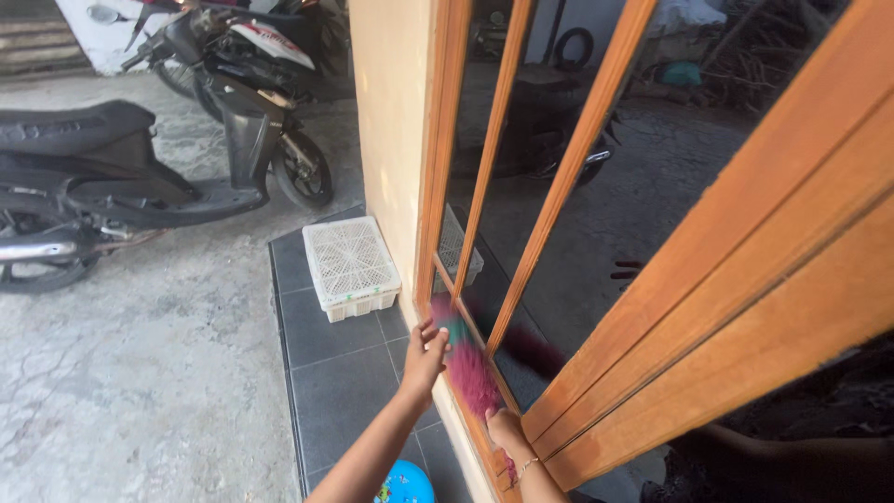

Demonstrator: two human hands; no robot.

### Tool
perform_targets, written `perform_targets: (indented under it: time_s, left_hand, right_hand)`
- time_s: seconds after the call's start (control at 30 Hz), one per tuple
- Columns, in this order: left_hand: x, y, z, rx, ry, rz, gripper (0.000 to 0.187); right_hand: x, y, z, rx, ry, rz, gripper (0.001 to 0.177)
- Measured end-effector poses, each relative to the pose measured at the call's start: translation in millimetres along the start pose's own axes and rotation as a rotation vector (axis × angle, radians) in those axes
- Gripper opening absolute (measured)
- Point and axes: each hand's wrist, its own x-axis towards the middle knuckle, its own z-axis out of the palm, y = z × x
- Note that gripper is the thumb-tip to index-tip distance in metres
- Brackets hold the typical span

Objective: The person dusts the wooden frame and glass panels of a door using a duster.

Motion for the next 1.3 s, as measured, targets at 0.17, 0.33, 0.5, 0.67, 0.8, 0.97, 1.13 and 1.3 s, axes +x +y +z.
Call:
perform_targets:
  time_s: [0.17, 0.33, 0.5, 0.67, 0.8, 0.97, 1.13, 1.3]
  left_hand:
    - [25, 27, -23, 0.045, 0.064, -0.026, 0.066]
    - [50, 25, -11, 0.009, 0.114, -0.026, 0.062]
    - [78, -3, -3, -0.041, 0.109, -0.056, 0.06]
    - [98, -31, -27, -0.054, 0.158, -0.133, 0.061]
    - [102, -36, -39, -0.069, 0.2, -0.151, 0.061]
    - [106, -52, -29, -0.085, 0.183, -0.173, 0.062]
    - [103, -80, -26, -0.058, 0.175, -0.267, 0.061]
    - [104, -107, -39, -0.071, 0.195, -0.365, 0.062]
  right_hand:
    - [68, -58, -36, 0.194, 0.112, -0.27, 0.048]
    - [117, -178, -185, 0.351, 0.628, -0.645, 0.036]
    - [154, -147, -120, 0.163, 0.608, -0.496, 0.037]
    - [137, -51, 29, 0.208, -0.236, 0.278, 0.057]
    - [167, -85, 11, 0.296, 0.06, -0.293, 0.051]
    - [167, -152, -89, 0.365, 0.325, -0.567, 0.04]
    - [141, -74, -17, 0.264, 0.294, -0.348, 0.044]
    - [132, 29, 92, 0.049, -0.325, 0.089, 0.059]
